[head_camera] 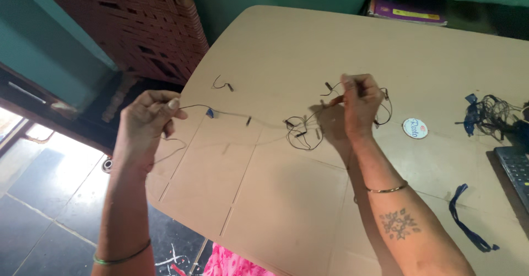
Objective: The person untangles a black wire with small cylindrical components and twists the exposed ends together by hand on a tiled table.
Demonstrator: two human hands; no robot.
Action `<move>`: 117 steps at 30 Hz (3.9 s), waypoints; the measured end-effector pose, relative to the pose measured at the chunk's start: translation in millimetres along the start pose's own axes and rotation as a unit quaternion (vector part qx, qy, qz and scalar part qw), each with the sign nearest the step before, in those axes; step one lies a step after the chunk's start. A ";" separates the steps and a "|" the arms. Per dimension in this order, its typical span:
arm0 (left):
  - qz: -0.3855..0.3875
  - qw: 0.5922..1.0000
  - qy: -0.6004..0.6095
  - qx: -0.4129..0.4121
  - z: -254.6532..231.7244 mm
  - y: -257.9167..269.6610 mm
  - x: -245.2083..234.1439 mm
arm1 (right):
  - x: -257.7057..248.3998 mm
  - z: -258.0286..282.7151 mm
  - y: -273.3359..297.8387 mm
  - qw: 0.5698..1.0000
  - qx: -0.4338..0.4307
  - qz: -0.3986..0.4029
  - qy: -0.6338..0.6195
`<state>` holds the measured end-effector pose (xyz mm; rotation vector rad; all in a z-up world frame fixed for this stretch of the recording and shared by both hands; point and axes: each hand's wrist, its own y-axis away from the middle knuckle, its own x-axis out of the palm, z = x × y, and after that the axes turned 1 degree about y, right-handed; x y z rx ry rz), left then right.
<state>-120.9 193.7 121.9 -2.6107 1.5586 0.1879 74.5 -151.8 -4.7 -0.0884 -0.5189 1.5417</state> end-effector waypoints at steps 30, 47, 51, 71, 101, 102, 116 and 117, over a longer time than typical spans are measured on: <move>0.002 0.925 0.375 -0.058 98.0 36.7 113.1 | 86.5 38.1 81.6 0.862 -0.035 0.454 0.221; 0.068 0.932 0.355 -0.010 101.1 49.8 127.0 | 98.4 43.7 91.1 0.881 0.160 0.430 0.116; 0.071 0.936 0.345 0.004 108.7 47.6 127.6 | 94.0 27.8 91.6 0.884 0.173 0.427 0.072; -0.194 0.969 0.111 0.106 77.3 123.8 156.4 | 91.5 24.9 112.5 0.856 0.046 0.453 0.245; -0.203 0.903 0.366 0.102 128.3 120.7 92.4 | 80.0 78.0 185.7 0.852 0.002 0.390 0.349; -0.203 0.902 0.366 0.101 128.9 120.4 92.4 | 76.2 78.5 184.6 0.858 0.003 0.384 0.340; -0.188 0.888 0.405 0.112 143.3 112.2 92.6 | 21.2 66.3 140.8 0.883 0.000 0.315 0.348; -0.186 0.889 0.402 0.113 143.2 112.2 92.7 | 17.8 67.6 138.6 0.884 0.002 0.314 0.347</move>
